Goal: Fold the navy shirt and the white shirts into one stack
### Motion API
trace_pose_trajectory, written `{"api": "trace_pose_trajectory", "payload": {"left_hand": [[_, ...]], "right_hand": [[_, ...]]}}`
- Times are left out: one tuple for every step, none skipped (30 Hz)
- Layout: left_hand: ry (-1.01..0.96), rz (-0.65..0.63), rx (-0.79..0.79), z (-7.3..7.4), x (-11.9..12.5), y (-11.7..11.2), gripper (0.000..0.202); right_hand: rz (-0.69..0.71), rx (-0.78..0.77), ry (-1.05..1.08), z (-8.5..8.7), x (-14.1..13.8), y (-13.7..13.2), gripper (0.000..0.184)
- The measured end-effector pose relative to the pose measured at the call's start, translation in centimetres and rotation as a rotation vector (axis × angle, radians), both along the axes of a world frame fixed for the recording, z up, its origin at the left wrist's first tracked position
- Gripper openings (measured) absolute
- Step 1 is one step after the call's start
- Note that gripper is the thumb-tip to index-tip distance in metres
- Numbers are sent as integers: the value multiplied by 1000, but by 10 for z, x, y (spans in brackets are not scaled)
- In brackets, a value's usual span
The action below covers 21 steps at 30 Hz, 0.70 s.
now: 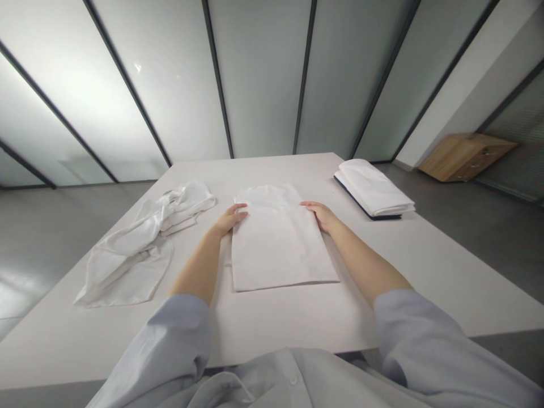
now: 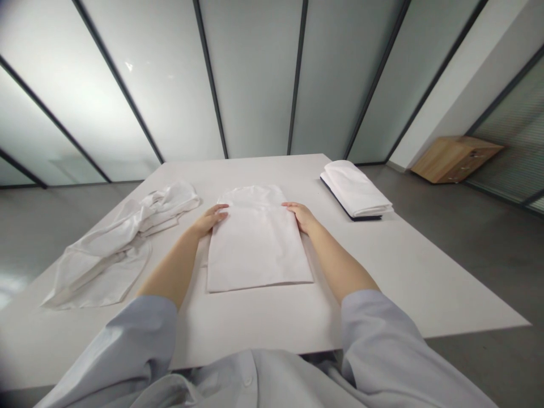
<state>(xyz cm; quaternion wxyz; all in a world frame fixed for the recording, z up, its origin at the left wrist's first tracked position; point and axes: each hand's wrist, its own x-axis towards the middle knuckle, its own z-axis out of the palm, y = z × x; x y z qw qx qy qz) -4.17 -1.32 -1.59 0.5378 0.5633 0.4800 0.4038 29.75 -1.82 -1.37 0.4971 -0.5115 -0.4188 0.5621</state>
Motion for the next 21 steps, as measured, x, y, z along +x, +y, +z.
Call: {"api": "trace_pose_trajectory", "payload": {"left_hand": [[42, -53, 11, 2, 0, -2, 72], [87, -97, 29, 4, -1, -4, 77], [131, -126, 51, 6, -1, -5, 80], [173, -143, 73, 7, 0, -6, 80], [210, -148, 91, 7, 0, -6, 79], [239, -144, 105, 7, 1, -5, 77], [261, -135, 116, 7, 1, -5, 75], [276, -122, 119, 7, 1, -4, 74], [285, -108, 117, 7, 1, -3, 73], [289, -95, 111, 7, 1, -3, 73], [293, -81, 103, 7, 0, -2, 74], [298, -71, 96, 7, -1, -2, 73], [307, -65, 90, 8, -2, -2, 73], [319, -65, 88, 9, -4, -1, 72], [334, -73, 89, 11, -6, -1, 70], [353, -87, 93, 13, -8, -1, 69], [373, -102, 104, 15, -9, -1, 66], [397, -117, 120, 18, -10, -1, 64], [423, -126, 145, 20, -11, -1, 60], [453, -127, 173, 23, -12, -1, 57], [487, -124, 201, 26, -12, -1, 53]], "right_hand": [[5, 0, -3, 0, 0, -1, 27], [16, -4, -6, 0, 1, -1, 28], [31, -11, -9, 1, 1, -2, 31], [50, -18, -12, 2, 2, -3, 34], [72, -25, -16, 2, 3, -4, 38], [93, -29, -19, 3, 3, -5, 41], [114, -30, -23, 3, 4, -6, 44], [131, -27, -27, 3, 5, -7, 48], [146, -22, -34, 3, 5, -7, 51], [158, -14, -43, 3, 5, -7, 54], [167, -1, -55, 3, 5, -7, 56], [174, 14, -70, 3, 5, -6, 58], [179, 29, -93, 3, 5, -6, 59], [183, 41, -124, 3, 6, -5, 59], [185, 51, -162, 4, 6, -4, 58], [185, 61, -206, 5, 6, -3, 56], [181, 76, -256, 6, 7, -2, 53], [176, 100, -309, 8, 7, -1, 50], [172, 132, -361, 9, 8, 0, 47], [172, 171, -412, 11, 8, 2, 43], [176, 208, -463, 13, 8, 3, 40]]}}
